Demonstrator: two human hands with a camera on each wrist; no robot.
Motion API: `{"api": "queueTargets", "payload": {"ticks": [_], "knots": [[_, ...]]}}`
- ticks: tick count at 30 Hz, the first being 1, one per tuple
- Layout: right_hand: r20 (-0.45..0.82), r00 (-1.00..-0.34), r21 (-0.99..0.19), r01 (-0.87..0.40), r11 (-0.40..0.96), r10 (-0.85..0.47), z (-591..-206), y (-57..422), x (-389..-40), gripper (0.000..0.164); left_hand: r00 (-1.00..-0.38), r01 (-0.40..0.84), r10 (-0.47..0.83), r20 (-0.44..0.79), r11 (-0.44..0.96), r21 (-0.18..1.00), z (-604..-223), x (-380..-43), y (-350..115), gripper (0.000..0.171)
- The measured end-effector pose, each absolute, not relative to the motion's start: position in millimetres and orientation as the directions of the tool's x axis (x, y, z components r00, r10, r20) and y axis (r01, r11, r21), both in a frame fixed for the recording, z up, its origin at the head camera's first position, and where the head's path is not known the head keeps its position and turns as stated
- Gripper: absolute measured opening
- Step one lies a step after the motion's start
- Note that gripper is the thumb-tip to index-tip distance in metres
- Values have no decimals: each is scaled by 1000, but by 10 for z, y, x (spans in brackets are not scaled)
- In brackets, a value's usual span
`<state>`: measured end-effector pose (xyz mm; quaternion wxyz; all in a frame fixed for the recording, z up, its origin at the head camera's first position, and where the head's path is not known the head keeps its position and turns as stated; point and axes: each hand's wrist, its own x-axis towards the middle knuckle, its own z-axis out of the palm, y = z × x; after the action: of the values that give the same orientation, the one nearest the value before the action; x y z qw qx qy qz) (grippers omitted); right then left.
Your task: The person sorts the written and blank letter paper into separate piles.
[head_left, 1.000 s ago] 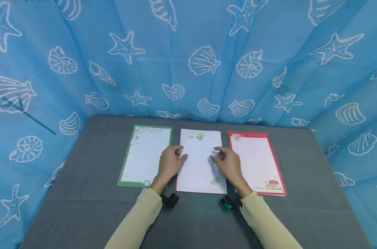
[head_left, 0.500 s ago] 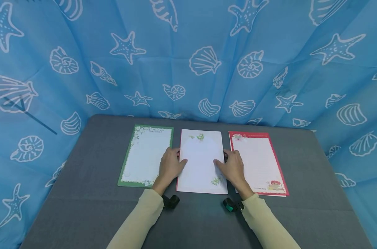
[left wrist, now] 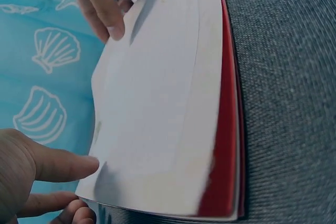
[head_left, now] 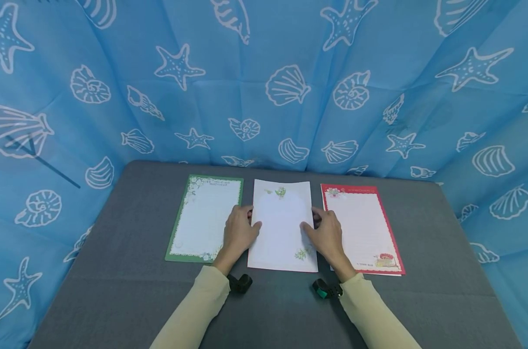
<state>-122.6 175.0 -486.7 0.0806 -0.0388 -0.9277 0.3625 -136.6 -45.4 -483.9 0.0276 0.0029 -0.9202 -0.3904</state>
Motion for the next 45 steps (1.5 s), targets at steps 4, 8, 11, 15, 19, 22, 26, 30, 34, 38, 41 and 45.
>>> {"api": "queueTargets", "payload": {"ticks": [4, 8, 11, 15, 19, 22, 26, 30, 34, 38, 41, 45], "knots": [[115, -984, -711, 14, 703, 135, -4840, 1768, -1231, 47, -997, 30, -29, 65, 652, 757, -4820, -1373, -467, 43], [89, -989, -754, 13, 657, 122, -4822, 1798, -1237, 47, -999, 20, -24, 43, 596, 803, -4819, -1396, -495, 41], [60, -992, -792, 19, 610, 109, -4810, 1830, -1241, 46, -1000, -1, -20, 12, 554, 833, -4814, -1414, -527, 41], [36, -993, -821, 36, 570, 114, -4785, 1875, -1247, 39, -1000, -29, -9, -28, 503, 864, -4805, -1440, -569, 42], [25, -990, -825, 56, 562, 136, -4750, 1921, -1250, 31, -999, -37, 8, -45, 449, 893, -4785, -1459, -595, 39], [0, -990, -836, 79, 543, 144, -4713, 1963, -1245, 27, -998, -46, 17, -57, 398, 916, -4754, -1466, -595, 36], [-34, -988, -853, 106, 511, 149, -4675, 2042, -1243, 26, -996, -63, 33, -80, 354, 933, -4705, -1479, -559, 29], [-44, -987, -871, 115, 478, 157, -4643, 2152, -1242, 24, -996, -50, 55, -75, 359, 932, -4666, -1499, -480, 23], [-57, -984, -884, 128, 450, 168, -4598, 2284, -1234, 25, -996, -29, 68, -58, 370, 929, -4613, -1518, -361, 19], [-85, -977, -879, 165, 447, 194, -4537, 2433, -1226, 28, -995, -20, 81, -56, 393, 919, -4580, -1544, -216, 18], [-116, -967, -865, 211, 454, 228, -4483, 2550, -1219, 31, -993, -20, 103, -64, 383, 924, -4581, -1570, -91, 18], [-131, -958, -840, 243, 485, 254, -4443, 2709, -1209, 34, -988, -48, 120, -97, 357, 933, -4582, -1598, 93, 17]]}}
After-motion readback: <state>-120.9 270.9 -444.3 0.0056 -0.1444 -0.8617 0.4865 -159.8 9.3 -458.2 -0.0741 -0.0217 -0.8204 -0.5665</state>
